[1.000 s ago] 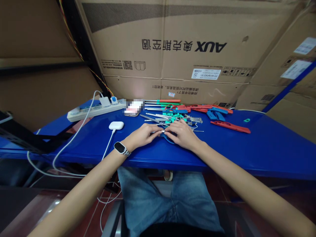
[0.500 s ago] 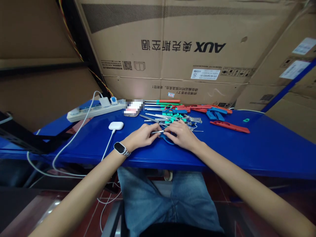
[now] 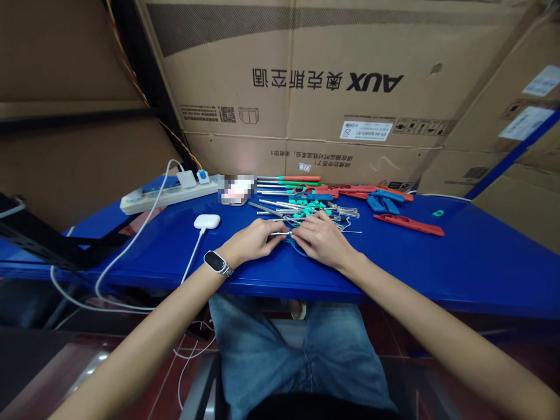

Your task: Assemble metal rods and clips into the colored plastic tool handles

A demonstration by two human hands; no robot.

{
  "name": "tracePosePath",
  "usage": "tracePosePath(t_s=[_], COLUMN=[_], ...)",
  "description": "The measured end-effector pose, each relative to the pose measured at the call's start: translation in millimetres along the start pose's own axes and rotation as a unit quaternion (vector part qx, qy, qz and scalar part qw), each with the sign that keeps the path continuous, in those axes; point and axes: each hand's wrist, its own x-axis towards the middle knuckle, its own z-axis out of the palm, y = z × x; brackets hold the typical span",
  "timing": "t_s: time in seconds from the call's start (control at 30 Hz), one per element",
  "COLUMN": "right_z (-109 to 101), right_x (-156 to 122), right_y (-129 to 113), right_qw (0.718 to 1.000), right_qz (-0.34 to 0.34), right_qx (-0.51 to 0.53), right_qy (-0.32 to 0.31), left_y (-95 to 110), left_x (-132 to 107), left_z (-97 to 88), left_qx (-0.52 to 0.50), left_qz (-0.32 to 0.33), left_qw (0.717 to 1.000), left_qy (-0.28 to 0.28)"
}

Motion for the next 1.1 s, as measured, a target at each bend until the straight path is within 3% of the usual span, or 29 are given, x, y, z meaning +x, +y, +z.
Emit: tracePosePath(t_s=[0.13, 0.27, 0.37, 0.47, 0.7, 1.1], right_z=[-0.8, -2.8, -2.8, -1.5, 0.9, -1.1], right_x=[0.8, 4.1, 7.0, 8.9, 10.5, 12.4], right_y=[5.9, 15.5, 21.2, 25.9, 33.8, 28.0], right_qw=[0.982, 0.917, 0.881, 0.862, 0.848, 0.86], right_qz=[0.09, 0.165, 0.187, 0.202, 0.2, 0.217], right_qx=[0.162, 0.363, 0.431, 0.458, 0.48, 0.453], right_qy=[0.028, -0.012, -0.056, -0.081, -0.103, -0.084], left_y=[-1.0, -1.5, -1.7, -1.4, -1.0, -4.1], left_x=[0.0, -0.2, 0.0, 0.2, 0.4, -0.5], left_z=[-0.4, -0.8, -0.8, -1.2, -1.5, 1.9], left_qx=[0.004, 0.001, 0.001, 0.004, 0.014, -0.006], left_qz=[0.001, 0.019, 0.032, 0.036, 0.038, 0.02], left_qw=[1.0, 1.0, 0.999, 0.999, 0.999, 1.0], left_qy=[0.005, 0.011, 0.015, 0.014, 0.002, -0.002])
